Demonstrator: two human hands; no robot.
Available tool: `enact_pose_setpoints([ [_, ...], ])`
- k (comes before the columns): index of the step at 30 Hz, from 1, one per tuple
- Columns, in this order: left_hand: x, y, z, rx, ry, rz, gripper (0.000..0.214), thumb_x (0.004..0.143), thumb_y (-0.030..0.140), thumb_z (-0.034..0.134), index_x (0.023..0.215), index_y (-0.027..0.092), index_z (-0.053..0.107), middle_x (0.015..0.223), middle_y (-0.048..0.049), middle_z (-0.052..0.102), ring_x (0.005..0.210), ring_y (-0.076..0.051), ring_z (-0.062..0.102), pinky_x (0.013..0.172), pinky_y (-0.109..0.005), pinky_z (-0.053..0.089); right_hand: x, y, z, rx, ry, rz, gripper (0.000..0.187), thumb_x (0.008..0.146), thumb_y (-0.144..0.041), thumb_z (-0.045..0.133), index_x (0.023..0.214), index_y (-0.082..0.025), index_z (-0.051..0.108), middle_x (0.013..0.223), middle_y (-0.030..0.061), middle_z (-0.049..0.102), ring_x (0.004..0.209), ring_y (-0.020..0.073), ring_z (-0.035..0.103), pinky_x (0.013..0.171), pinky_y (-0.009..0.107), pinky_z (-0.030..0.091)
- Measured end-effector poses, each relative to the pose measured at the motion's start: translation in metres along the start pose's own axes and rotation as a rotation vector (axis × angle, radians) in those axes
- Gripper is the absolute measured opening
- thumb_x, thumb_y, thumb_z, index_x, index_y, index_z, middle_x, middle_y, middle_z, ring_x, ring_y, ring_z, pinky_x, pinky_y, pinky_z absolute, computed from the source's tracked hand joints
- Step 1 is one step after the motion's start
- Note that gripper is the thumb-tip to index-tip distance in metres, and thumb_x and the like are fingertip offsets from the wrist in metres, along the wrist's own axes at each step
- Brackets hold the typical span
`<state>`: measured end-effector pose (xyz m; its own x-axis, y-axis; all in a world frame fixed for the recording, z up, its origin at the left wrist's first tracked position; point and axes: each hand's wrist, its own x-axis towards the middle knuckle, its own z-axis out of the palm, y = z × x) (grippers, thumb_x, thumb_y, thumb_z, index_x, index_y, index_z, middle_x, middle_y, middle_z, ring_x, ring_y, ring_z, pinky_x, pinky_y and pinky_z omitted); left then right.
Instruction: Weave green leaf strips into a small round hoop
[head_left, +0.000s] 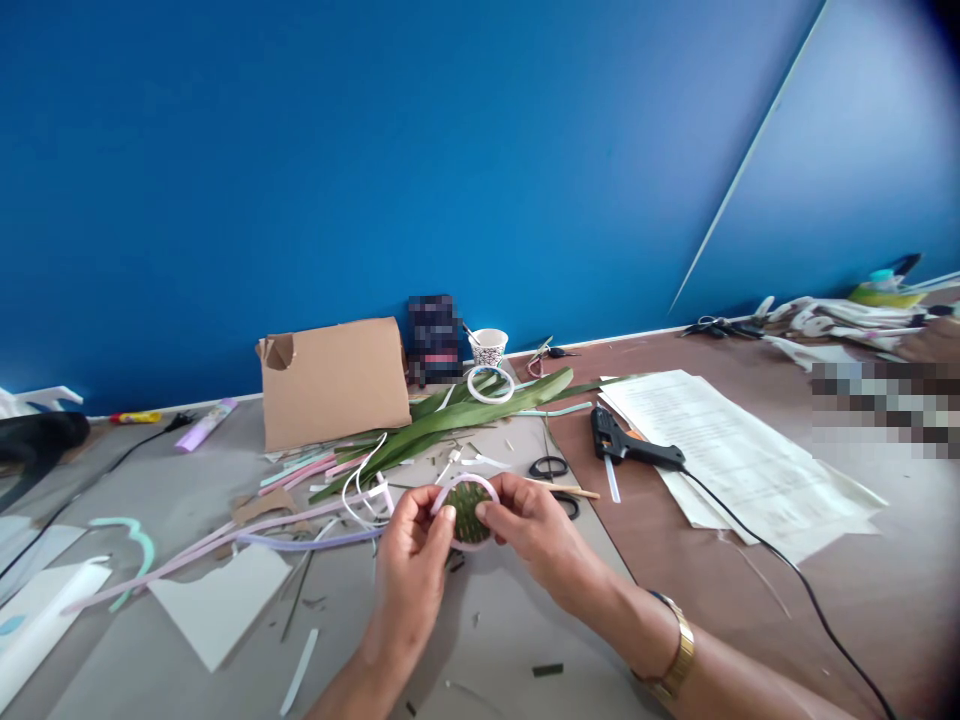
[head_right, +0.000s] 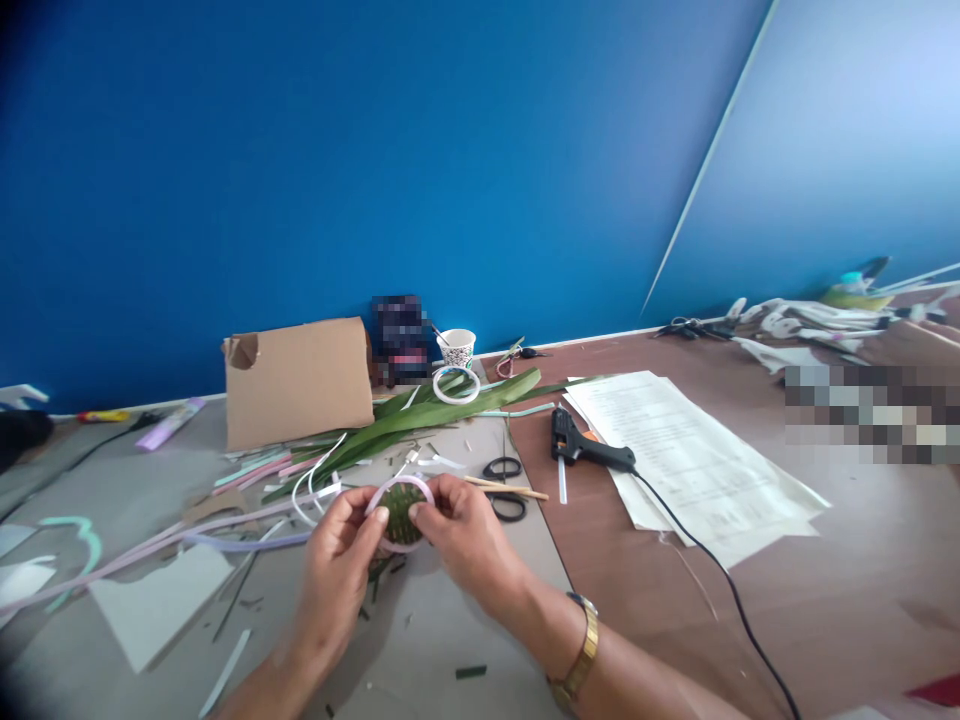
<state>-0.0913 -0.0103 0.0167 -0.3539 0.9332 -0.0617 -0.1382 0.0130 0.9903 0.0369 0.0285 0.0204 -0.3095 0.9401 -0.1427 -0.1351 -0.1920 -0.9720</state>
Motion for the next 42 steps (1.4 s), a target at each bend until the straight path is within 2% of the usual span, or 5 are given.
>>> enact_pose_setpoints([
  [7,0.0,-0.006,-0.005,-0.04,-0.031,0.016,0.029,0.073,0.042,0.071,0.09,0.019,0.064,0.078,-0.0017,0.067,0.07,-0.018,0.06,0.065,-0.027,0.048,-0.001,-0.004,-0.001,-0.001,-0.002,0.027,0.01,0.067,-0.026,0.061,0.066,-0.017,0.056,0.057,-0.0049,0.048,0.053,0.0088,0.037,0.053,0.024,0.029],
  [14,-0.001,-0.004,-0.01,-0.131,-0.177,-0.043,0.031,0.081,0.037,0.064,0.107,0.019,0.063,0.1,-0.0061,0.069,0.09,-0.021,0.063,0.079,-0.03,0.048,0.0,-0.006,-0.004,0.021,-0.014,0.023,0.013,0.066,-0.029,0.06,0.067,-0.017,0.058,0.058,-0.0035,0.05,0.053,0.0092,0.039,0.053,0.025,0.029],
  [28,-0.001,0.002,0.0,-0.074,-0.077,-0.047,0.04,0.066,0.028,0.074,0.1,0.017,0.057,0.089,-0.0033,0.067,0.078,-0.015,0.06,0.069,-0.024,0.048,0.0,-0.009,-0.003,0.008,0.018,0.047,0.015,0.062,-0.03,0.058,0.067,-0.016,0.058,0.057,-0.0037,0.052,0.052,0.0083,0.038,0.052,0.024,0.028],
  [39,0.0,-0.005,-0.011,-0.116,-0.184,-0.072,0.034,0.083,0.038,0.061,0.112,0.02,0.056,0.107,-0.006,0.066,0.094,-0.019,0.061,0.08,-0.028,0.047,0.003,-0.004,-0.008,-0.006,0.008,0.027,0.014,0.065,-0.03,0.058,0.066,-0.016,0.057,0.056,-0.0046,0.048,0.052,0.0081,0.036,0.052,0.024,0.027],
  [42,0.002,-0.005,-0.012,-0.147,-0.185,-0.103,0.035,0.082,0.041,0.062,0.108,0.018,0.061,0.103,-0.0072,0.068,0.093,-0.021,0.062,0.08,-0.03,0.047,0.003,-0.005,-0.008,-0.007,0.01,0.034,0.014,0.066,-0.03,0.06,0.065,-0.016,0.057,0.054,-0.0052,0.046,0.051,0.0079,0.034,0.052,0.025,0.026],
])
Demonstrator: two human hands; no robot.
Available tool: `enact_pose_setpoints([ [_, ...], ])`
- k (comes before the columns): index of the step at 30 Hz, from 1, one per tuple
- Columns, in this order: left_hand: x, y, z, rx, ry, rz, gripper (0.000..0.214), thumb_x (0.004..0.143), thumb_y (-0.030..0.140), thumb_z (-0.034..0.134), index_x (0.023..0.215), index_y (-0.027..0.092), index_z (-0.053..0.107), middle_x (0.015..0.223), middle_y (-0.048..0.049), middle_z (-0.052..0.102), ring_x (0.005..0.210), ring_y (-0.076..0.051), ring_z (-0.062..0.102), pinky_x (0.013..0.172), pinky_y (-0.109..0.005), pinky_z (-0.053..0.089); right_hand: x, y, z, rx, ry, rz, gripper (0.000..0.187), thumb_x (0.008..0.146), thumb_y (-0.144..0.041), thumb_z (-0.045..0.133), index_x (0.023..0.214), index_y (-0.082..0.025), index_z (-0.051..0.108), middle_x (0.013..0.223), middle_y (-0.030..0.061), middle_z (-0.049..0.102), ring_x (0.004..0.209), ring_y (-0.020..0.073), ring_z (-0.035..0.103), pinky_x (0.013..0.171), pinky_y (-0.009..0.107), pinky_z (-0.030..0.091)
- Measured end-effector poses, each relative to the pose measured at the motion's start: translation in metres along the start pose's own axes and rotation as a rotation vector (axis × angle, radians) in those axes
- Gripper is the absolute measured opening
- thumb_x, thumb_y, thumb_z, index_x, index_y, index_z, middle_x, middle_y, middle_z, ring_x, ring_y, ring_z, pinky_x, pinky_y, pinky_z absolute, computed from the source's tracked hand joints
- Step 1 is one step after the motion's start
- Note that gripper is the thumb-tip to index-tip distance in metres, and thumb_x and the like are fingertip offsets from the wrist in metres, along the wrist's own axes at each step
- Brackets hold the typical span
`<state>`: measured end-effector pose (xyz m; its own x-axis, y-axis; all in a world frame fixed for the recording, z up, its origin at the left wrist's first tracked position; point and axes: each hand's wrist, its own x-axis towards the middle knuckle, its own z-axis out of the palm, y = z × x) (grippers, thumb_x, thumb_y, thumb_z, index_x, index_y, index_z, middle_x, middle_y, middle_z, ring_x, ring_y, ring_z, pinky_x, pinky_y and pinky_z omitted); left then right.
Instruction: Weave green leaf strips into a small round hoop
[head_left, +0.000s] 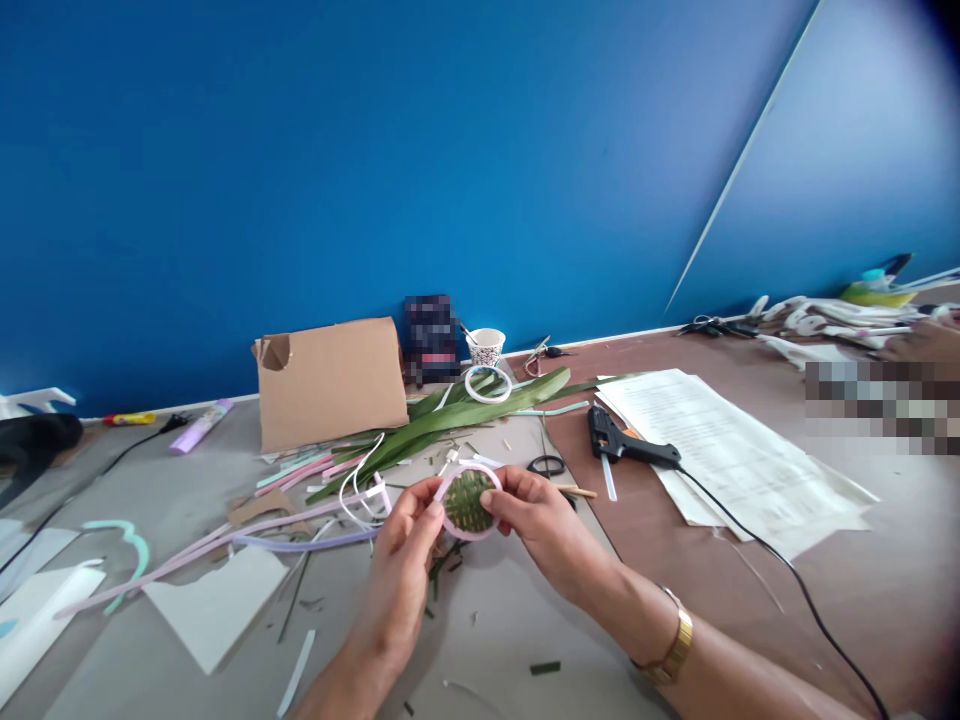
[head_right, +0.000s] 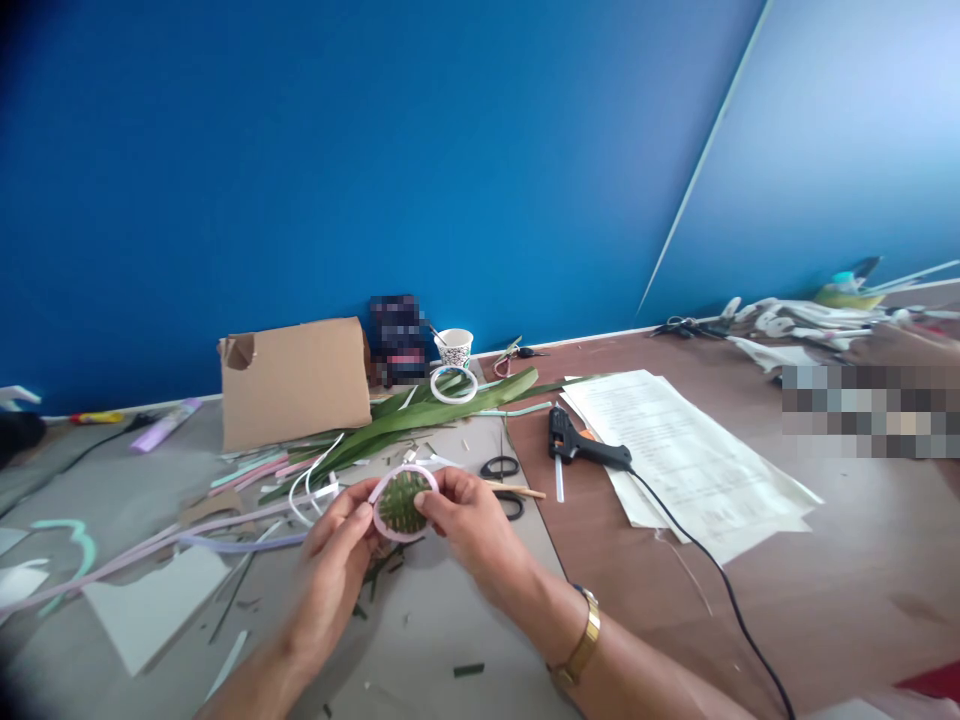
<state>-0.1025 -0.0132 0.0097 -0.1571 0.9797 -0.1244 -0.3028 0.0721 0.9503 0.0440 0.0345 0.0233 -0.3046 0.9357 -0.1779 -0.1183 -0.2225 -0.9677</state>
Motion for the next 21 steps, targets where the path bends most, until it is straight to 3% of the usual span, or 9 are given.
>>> enact_pose_setpoints([
  [5,0.0013,0.003,0.003,0.023,0.012,-0.022,0.028,0.075,0.036,0.069,0.095,0.016,0.066,0.088,-0.0039,0.069,0.078,-0.017,0.061,0.072,-0.027,0.047,-0.0006,0.0003,-0.0012,0.063,-0.065,0.008,0.021,0.067,-0.035,0.065,0.068,-0.015,0.061,0.058,-0.0033,0.05,0.055,0.0088,0.038,0.055,0.025,0.029],
  [10,0.0007,0.0058,0.0052,0.03,0.055,-0.054,0.025,0.076,0.036,0.068,0.09,0.015,0.065,0.081,-0.0023,0.067,0.071,-0.015,0.058,0.067,-0.026,0.046,-0.0007,0.0005,-0.0062,0.068,-0.068,-0.027,0.033,0.076,-0.046,0.059,0.063,-0.016,0.059,0.056,-0.0023,0.048,0.057,0.0111,0.041,0.059,0.027,0.031],
  [14,-0.0001,0.0038,0.0064,0.037,0.042,-0.06,0.025,0.074,0.036,0.069,0.088,0.015,0.066,0.08,-0.0024,0.067,0.071,-0.015,0.057,0.068,-0.026,0.045,-0.0009,0.0,-0.0048,0.029,-0.033,-0.071,0.026,0.073,-0.041,0.063,0.073,-0.015,0.063,0.061,-0.0022,0.053,0.059,0.0107,0.042,0.059,0.026,0.032],
  [21,-0.0001,0.0013,0.0092,0.073,0.047,-0.046,0.023,0.07,0.034,0.072,0.08,0.015,0.065,0.071,-0.0001,0.063,0.066,-0.013,0.054,0.064,-0.023,0.043,0.0016,0.0033,-0.0018,-0.075,0.047,-0.097,0.022,0.07,-0.036,0.061,0.066,-0.015,0.059,0.06,-0.0018,0.054,0.058,0.0108,0.043,0.057,0.025,0.032],
])
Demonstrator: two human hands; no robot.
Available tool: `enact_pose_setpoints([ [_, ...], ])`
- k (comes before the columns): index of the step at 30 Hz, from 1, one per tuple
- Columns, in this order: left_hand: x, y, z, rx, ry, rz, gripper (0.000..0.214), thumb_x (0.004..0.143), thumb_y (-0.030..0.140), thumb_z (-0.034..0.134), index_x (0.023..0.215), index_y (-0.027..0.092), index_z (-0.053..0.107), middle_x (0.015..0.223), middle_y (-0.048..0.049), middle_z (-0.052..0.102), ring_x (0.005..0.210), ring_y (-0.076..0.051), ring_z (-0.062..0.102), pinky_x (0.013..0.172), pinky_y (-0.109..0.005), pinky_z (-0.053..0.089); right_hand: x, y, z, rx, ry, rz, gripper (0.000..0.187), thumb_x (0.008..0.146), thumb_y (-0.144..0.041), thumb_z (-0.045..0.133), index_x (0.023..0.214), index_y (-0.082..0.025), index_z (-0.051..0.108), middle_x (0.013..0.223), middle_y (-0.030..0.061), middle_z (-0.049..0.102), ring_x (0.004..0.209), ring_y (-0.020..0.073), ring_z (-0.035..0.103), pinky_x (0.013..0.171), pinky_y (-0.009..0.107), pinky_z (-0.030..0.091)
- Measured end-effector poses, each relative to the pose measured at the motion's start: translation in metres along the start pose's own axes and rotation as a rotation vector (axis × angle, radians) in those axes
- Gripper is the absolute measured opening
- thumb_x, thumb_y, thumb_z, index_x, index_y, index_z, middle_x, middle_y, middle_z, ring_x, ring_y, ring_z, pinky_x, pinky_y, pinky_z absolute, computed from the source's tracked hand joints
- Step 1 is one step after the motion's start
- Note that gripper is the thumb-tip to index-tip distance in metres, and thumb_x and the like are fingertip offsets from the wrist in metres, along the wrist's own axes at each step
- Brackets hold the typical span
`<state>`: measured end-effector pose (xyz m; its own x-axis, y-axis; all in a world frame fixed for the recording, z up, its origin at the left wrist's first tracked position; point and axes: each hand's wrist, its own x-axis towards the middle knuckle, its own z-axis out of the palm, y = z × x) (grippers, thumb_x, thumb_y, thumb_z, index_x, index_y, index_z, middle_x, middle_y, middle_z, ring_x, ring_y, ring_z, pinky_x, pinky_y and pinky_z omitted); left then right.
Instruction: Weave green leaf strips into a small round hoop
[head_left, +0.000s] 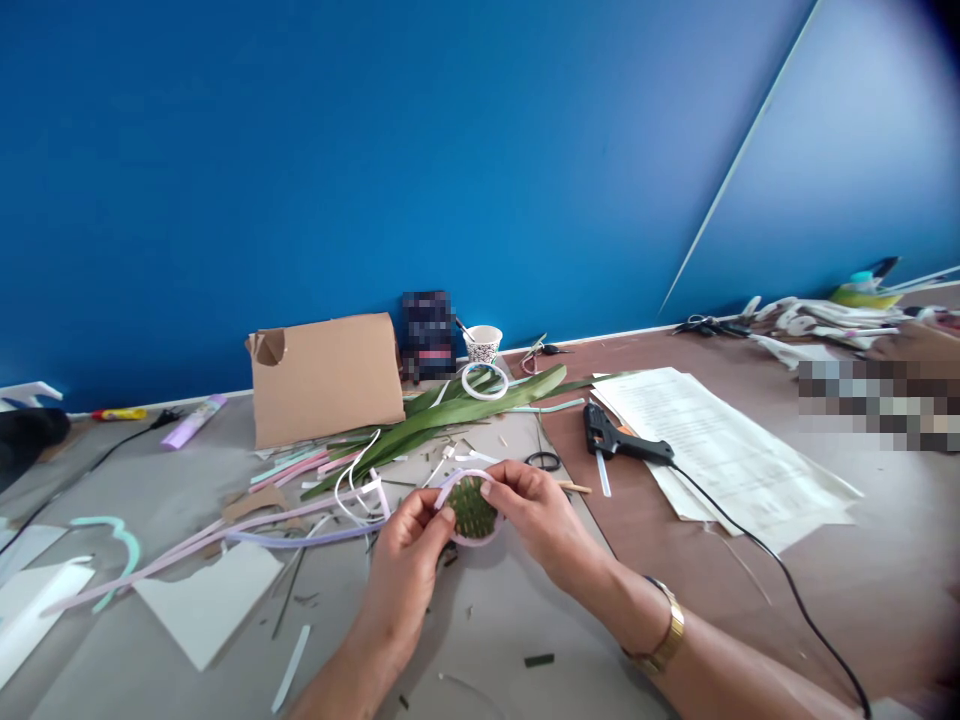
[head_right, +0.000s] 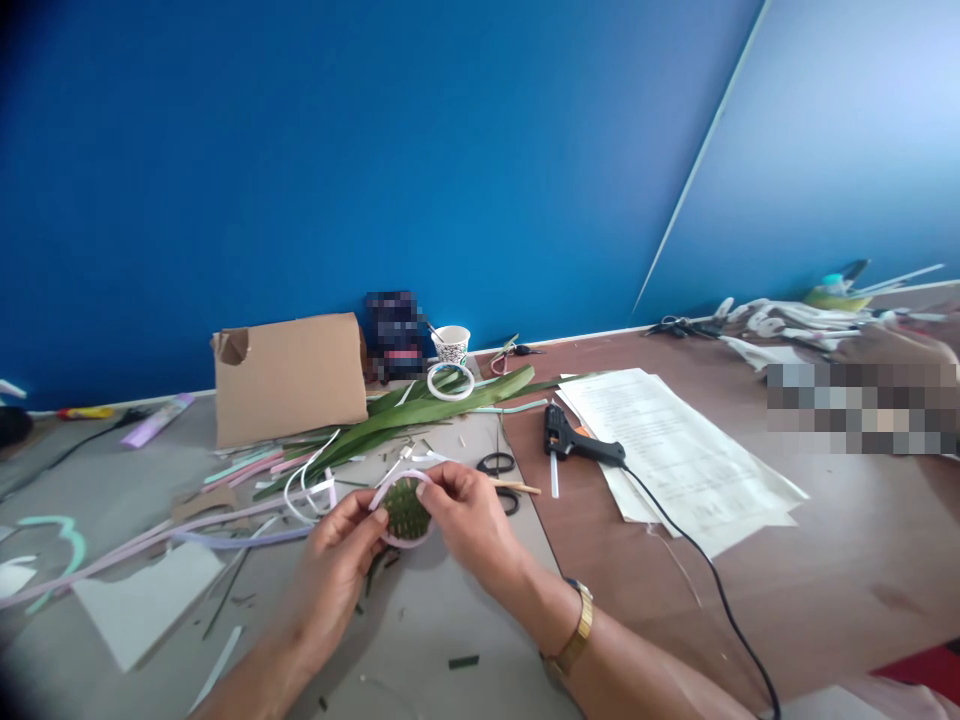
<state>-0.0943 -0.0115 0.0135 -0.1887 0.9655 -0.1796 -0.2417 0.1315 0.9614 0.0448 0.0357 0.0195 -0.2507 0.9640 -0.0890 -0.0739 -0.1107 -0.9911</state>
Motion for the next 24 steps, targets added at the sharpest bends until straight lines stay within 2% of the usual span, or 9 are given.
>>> enact_pose_setpoints([
  [4,0.0,0.001,0.001,0.001,0.011,-0.006,0.023,0.069,0.034,0.072,0.08,0.016,0.065,0.07,0.0005,0.064,0.066,-0.013,0.054,0.063,-0.023,0.042,0.0,-0.001,-0.002,0.012,-0.013,0.002,0.025,0.072,-0.039,0.061,0.065,-0.015,0.059,0.058,-0.003,0.051,0.057,0.0103,0.041,0.056,0.025,0.031],
  [8,0.002,0.001,-0.001,-0.043,0.041,-0.025,0.026,0.069,0.036,0.073,0.083,0.016,0.065,0.072,0.0001,0.065,0.068,-0.015,0.058,0.066,-0.025,0.045,0.001,0.001,-0.005,0.057,-0.058,-0.02,0.038,0.081,-0.049,0.056,0.063,-0.016,0.058,0.057,-0.0031,0.048,0.058,0.0105,0.039,0.057,0.026,0.03],
  [13,0.006,0.007,-0.004,-0.134,0.08,-0.038,0.029,0.067,0.033,0.075,0.088,0.016,0.064,0.074,-0.0001,0.066,0.067,-0.016,0.061,0.065,-0.028,0.047,0.005,0.008,-0.009,0.192,-0.008,-0.004,0.041,0.081,-0.055,0.054,0.083,-0.016,0.066,0.073,0.0019,0.059,0.062,0.0128,0.047,0.063,0.029,0.036],
  [16,0.007,0.011,-0.005,-0.196,0.103,-0.046,0.03,0.064,0.032,0.077,0.087,0.017,0.064,0.079,-0.0012,0.069,0.069,-0.016,0.063,0.066,-0.028,0.048,0.005,0.006,-0.011,0.245,0.006,0.002,0.038,0.078,-0.05,0.061,0.091,-0.014,0.067,0.075,0.0026,0.06,0.063,0.0127,0.047,0.064,0.029,0.037],
  [20,0.006,0.009,-0.006,-0.18,0.062,-0.02,0.03,0.068,0.033,0.076,0.09,0.017,0.066,0.085,-0.0021,0.07,0.075,-0.016,0.064,0.072,-0.029,0.049,0.001,-0.001,-0.004,0.214,-0.113,0.029,0.029,0.072,-0.033,0.067,0.095,-0.015,0.067,0.078,0.0017,0.062,0.064,0.0111,0.046,0.064,0.026,0.035],
  [22,0.006,0.007,-0.007,-0.166,0.017,0.004,0.027,0.071,0.033,0.074,0.092,0.017,0.066,0.085,-0.0015,0.07,0.075,-0.015,0.063,0.074,-0.028,0.049,0.0,-0.003,0.001,0.213,-0.153,0.037,0.025,0.068,-0.027,0.068,0.09,-0.015,0.067,0.075,0.0001,0.061,0.062,0.0102,0.044,0.061,0.025,0.033],
  [24,0.005,0.006,-0.007,-0.171,-0.044,0.013,0.024,0.075,0.032,0.072,0.093,0.018,0.067,0.087,-0.0019,0.07,0.077,-0.015,0.063,0.077,-0.028,0.049,0.0,-0.004,0.004,0.208,-0.141,0.045,0.019,0.064,-0.023,0.066,0.081,-0.015,0.065,0.069,-0.0017,0.058,0.059,0.0096,0.041,0.059,0.025,0.032],
])
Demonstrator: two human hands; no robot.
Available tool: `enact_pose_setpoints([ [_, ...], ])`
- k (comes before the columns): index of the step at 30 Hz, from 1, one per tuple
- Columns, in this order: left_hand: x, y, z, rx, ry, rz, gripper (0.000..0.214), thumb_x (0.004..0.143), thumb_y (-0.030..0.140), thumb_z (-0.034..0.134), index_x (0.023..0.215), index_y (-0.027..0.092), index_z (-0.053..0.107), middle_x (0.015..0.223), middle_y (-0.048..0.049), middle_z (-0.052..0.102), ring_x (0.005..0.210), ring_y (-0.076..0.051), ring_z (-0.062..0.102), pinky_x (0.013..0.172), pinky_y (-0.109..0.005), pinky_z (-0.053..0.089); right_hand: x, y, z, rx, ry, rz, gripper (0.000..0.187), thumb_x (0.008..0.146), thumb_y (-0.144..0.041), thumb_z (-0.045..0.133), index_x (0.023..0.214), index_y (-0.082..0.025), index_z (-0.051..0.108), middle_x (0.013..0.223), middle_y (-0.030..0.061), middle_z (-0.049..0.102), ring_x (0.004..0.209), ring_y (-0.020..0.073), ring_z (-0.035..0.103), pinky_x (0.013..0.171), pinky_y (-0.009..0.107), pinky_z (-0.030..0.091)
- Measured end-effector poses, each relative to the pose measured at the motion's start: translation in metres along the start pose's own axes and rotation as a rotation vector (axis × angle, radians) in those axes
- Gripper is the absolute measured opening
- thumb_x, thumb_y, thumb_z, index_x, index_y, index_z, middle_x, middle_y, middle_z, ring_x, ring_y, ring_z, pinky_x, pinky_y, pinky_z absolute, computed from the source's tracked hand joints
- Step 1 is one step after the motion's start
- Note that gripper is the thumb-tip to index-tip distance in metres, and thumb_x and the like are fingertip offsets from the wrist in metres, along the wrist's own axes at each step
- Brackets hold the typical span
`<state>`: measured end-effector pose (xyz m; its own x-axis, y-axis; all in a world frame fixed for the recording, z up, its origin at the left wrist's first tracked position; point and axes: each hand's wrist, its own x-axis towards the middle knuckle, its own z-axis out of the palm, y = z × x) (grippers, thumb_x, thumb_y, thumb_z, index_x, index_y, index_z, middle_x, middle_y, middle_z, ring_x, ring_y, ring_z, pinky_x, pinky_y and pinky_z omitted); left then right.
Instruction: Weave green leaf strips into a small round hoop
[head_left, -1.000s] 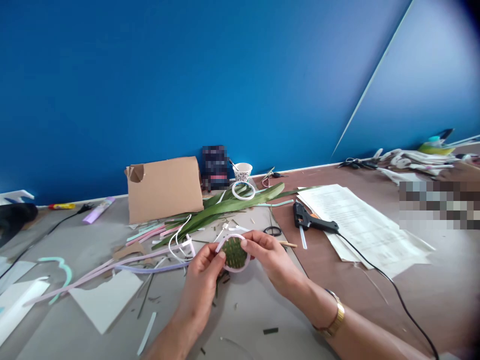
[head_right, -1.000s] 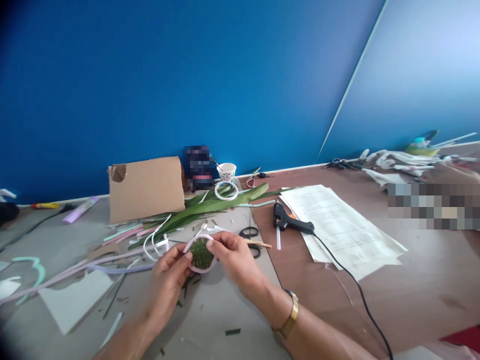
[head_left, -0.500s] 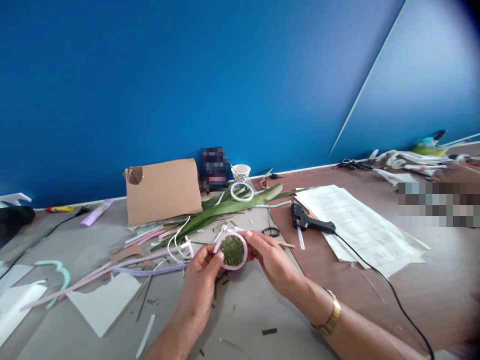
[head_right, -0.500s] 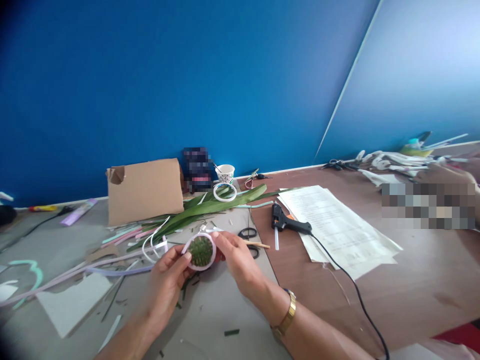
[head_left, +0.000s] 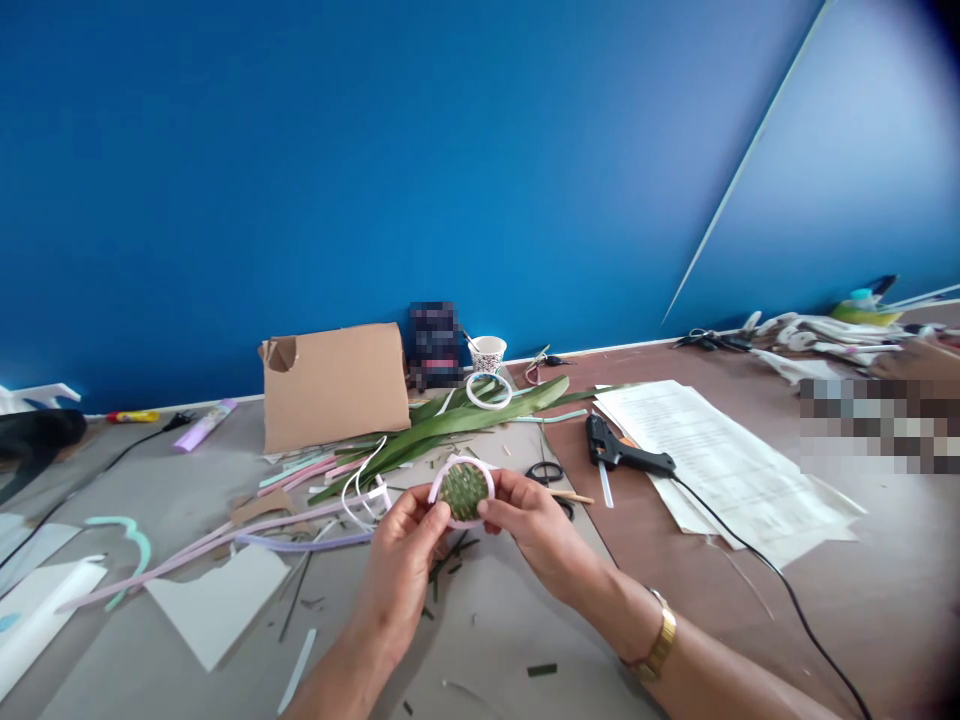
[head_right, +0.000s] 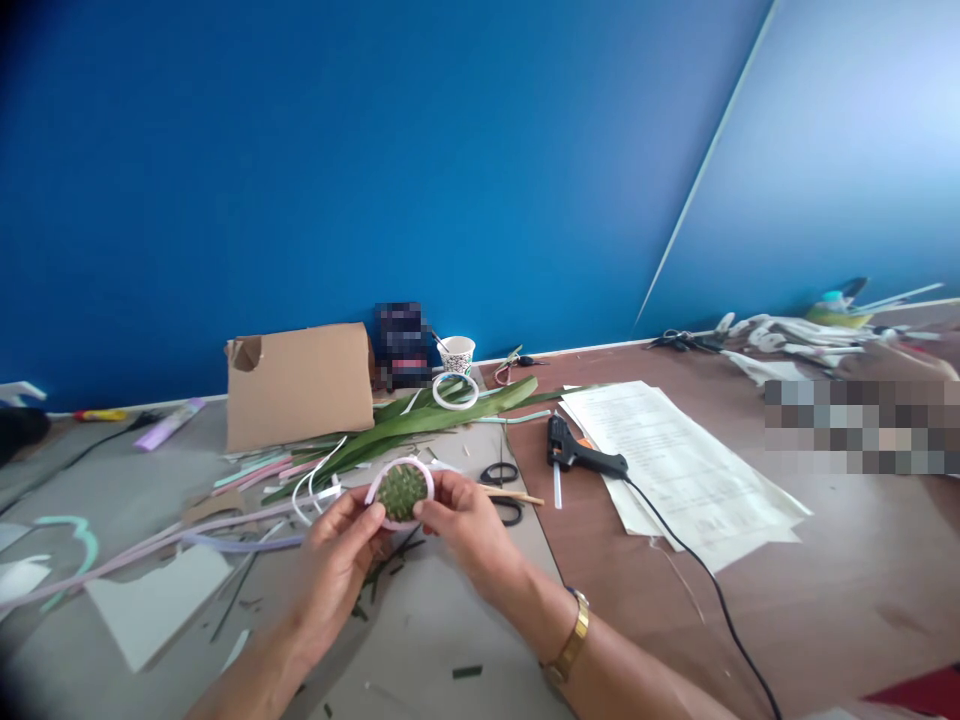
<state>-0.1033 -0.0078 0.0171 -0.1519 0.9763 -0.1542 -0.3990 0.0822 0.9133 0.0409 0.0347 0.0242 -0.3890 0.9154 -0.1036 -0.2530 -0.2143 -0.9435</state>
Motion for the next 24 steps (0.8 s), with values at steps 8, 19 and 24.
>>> enact_pose_setpoints([
  [8,-0.001,0.0057,0.0028,-0.196,-0.103,-0.12,0.029,0.082,0.04,0.063,0.087,0.012,0.07,0.088,-0.0104,0.072,0.081,-0.02,0.064,0.08,-0.034,0.05,-0.0006,-0.0053,-0.0067,-0.014,0.017,0.02,0.017,0.065,-0.024,0.061,0.078,-0.015,0.065,0.069,-0.0005,0.057,0.059,0.0097,0.039,0.058,0.025,0.03],
  [19,-0.0013,0.0012,-0.002,-0.223,-0.185,-0.188,0.015,0.079,0.028,0.069,0.089,0.016,0.07,0.088,-0.0066,0.07,0.078,-0.016,0.063,0.077,-0.029,0.05,-0.0011,-0.0056,-0.006,0.027,-0.06,0.023,0.014,0.066,-0.025,0.064,0.075,-0.015,0.066,0.065,-0.0016,0.054,0.057,0.009,0.037,0.056,0.024,0.029],
  [24,-0.003,0.0023,-0.0014,-0.279,-0.28,-0.206,0.024,0.081,0.027,0.068,0.103,0.018,0.069,0.102,-0.0082,0.069,0.088,-0.019,0.063,0.083,-0.031,0.05,-0.0036,-0.0092,-0.0061,0.108,-0.129,0.077,0.031,0.065,-0.027,0.071,0.093,-0.014,0.068,0.072,0.0,0.058,0.061,0.0098,0.042,0.058,0.024,0.031],
])
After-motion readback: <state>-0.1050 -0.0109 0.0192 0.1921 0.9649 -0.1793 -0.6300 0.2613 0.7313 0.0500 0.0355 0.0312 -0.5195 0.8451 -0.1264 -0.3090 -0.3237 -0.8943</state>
